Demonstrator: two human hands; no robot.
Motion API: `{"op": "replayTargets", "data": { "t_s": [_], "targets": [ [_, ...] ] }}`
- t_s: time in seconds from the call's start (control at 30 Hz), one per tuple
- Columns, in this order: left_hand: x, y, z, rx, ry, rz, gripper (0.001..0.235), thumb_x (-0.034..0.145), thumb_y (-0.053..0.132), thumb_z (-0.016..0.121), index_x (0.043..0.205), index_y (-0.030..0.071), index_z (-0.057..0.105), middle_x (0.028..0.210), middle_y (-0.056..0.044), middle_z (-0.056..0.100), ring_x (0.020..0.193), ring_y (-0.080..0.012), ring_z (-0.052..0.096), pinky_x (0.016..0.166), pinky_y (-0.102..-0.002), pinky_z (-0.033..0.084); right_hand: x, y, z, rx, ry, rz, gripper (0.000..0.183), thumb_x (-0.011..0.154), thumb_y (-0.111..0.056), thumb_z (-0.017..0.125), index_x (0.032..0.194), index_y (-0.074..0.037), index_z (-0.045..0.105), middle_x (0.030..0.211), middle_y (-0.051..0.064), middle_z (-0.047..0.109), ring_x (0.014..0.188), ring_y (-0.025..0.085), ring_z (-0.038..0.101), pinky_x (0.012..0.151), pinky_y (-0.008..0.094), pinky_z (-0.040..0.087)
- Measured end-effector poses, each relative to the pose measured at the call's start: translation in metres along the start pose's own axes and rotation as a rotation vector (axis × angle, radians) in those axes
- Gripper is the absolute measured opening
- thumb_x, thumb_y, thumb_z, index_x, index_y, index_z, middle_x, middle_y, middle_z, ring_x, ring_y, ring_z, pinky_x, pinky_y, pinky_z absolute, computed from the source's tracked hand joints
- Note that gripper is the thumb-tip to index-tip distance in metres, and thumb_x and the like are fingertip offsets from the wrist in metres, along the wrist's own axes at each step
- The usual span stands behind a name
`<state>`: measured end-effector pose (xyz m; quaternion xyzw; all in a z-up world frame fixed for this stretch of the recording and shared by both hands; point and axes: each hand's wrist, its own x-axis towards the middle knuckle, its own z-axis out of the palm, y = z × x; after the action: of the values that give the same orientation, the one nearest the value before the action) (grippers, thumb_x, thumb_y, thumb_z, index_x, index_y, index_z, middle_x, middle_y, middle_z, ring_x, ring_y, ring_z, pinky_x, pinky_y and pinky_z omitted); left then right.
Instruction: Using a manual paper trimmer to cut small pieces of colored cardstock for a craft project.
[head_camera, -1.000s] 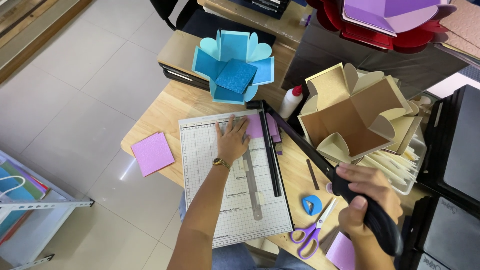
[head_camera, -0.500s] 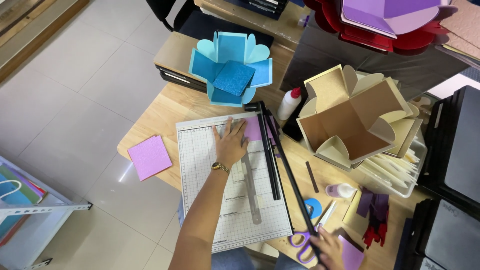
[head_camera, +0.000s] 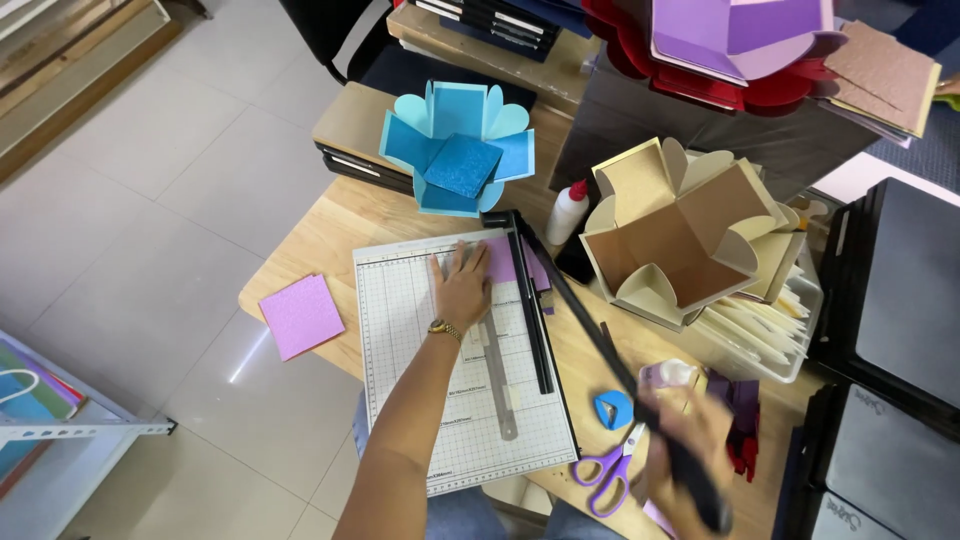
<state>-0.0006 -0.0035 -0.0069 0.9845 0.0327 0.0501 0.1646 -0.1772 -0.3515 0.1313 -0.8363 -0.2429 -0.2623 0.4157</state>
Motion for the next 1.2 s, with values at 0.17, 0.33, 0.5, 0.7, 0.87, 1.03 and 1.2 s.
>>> {"op": "replayTargets", "data": {
  "t_s": [0.17, 0.33, 0.5, 0.7, 0.87, 1.03, 1.2],
  "targets": [
    [-0.013, 0.017, -0.004, 0.062, -0.147, -0.074, 0.057, 0.102, 0.032, 0.043, 0.158, 0.027, 0.036, 0.167, 0.010, 0.029, 0.157, -0.0238, 0.016, 0.122, -0.068, -0.001, 0.189, -0.072, 0.018, 0.200, 0.033, -0.215, 0.016, 0.107, -0.011, 0.047, 0.109, 0.000, 0.059, 0.119, 0.020, 0.070, 0.127, 0.041, 0.060, 0.111, 0.050, 0.042],
    [-0.072, 0.053, -0.040, 0.023, -0.248, 0.020, 0.061, 0.097, 0.024, 0.048, 0.157, 0.023, 0.037, 0.165, 0.006, 0.033, 0.157, -0.0246, 0.015, 0.121, -0.069, 0.000, 0.218, -0.079, 0.015, 0.282, 0.001, -0.226, 0.010, 0.111, -0.003, 0.044, 0.110, 0.005, 0.051, 0.107, 0.020, 0.070, 0.121, 0.040, 0.061, 0.110, 0.050, 0.042],
    [-0.146, 0.084, -0.033, -0.034, -0.348, 0.247, 0.057, 0.096, 0.021, 0.051, 0.153, 0.018, 0.044, 0.161, 0.002, 0.040, 0.155, -0.0248, 0.020, 0.121, -0.070, 0.000, 0.213, -0.070, 0.009, 0.295, -0.057, -0.262, 0.016, 0.108, -0.006, 0.053, 0.113, 0.009, 0.050, 0.113, 0.024, 0.067, 0.121, 0.044, 0.062, 0.109, 0.050, 0.045],
    [-0.198, 0.098, -0.013, -0.101, -0.259, 0.341, 0.062, 0.091, 0.026, 0.055, 0.152, 0.019, 0.044, 0.156, -0.001, 0.045, 0.153, -0.0283, 0.026, 0.117, -0.073, 0.005, 0.200, -0.064, 0.022, 0.282, -0.023, -0.303, 0.019, 0.108, -0.001, 0.061, 0.119, 0.013, 0.056, 0.138, 0.028, 0.052, 0.132, 0.045, 0.054, 0.111, 0.054, 0.044],
    [-0.232, 0.112, 0.015, -0.107, -0.221, 0.410, 0.081, 0.080, 0.047, 0.070, 0.151, 0.017, 0.045, 0.158, -0.002, 0.043, 0.152, -0.0279, 0.026, 0.117, -0.075, 0.006, 0.131, -0.037, 0.008, 0.266, -0.031, 0.053, 0.043, 0.103, -0.007, 0.066, 0.139, 0.002, 0.046, 0.135, 0.020, 0.056, 0.130, 0.036, 0.056, 0.107, 0.047, 0.046],
    [-0.266, 0.124, 0.040, -0.240, 0.147, 0.476, 0.031, 0.090, 0.014, 0.069, 0.119, 0.024, 0.071, 0.134, 0.006, 0.066, 0.138, -0.0208, 0.049, 0.120, -0.063, 0.022, -0.007, 0.024, 0.019, 0.231, -0.057, 0.440, 0.029, 0.101, 0.000, 0.055, 0.130, 0.003, 0.054, 0.120, 0.021, 0.064, 0.118, 0.038, 0.062, 0.096, 0.050, 0.051],
    [-0.265, 0.137, 0.014, -0.313, 0.255, 0.509, 0.026, 0.101, 0.019, 0.057, 0.120, 0.031, 0.071, 0.137, 0.011, 0.063, 0.129, -0.0189, 0.058, 0.112, -0.055, 0.036, -0.082, 0.004, 0.000, 0.251, -0.686, 0.441, 0.067, 0.065, -0.028, 0.097, 0.120, -0.011, 0.061, 0.141, 0.022, 0.059, 0.132, 0.045, 0.053, 0.108, 0.060, 0.041]
  ]
}}
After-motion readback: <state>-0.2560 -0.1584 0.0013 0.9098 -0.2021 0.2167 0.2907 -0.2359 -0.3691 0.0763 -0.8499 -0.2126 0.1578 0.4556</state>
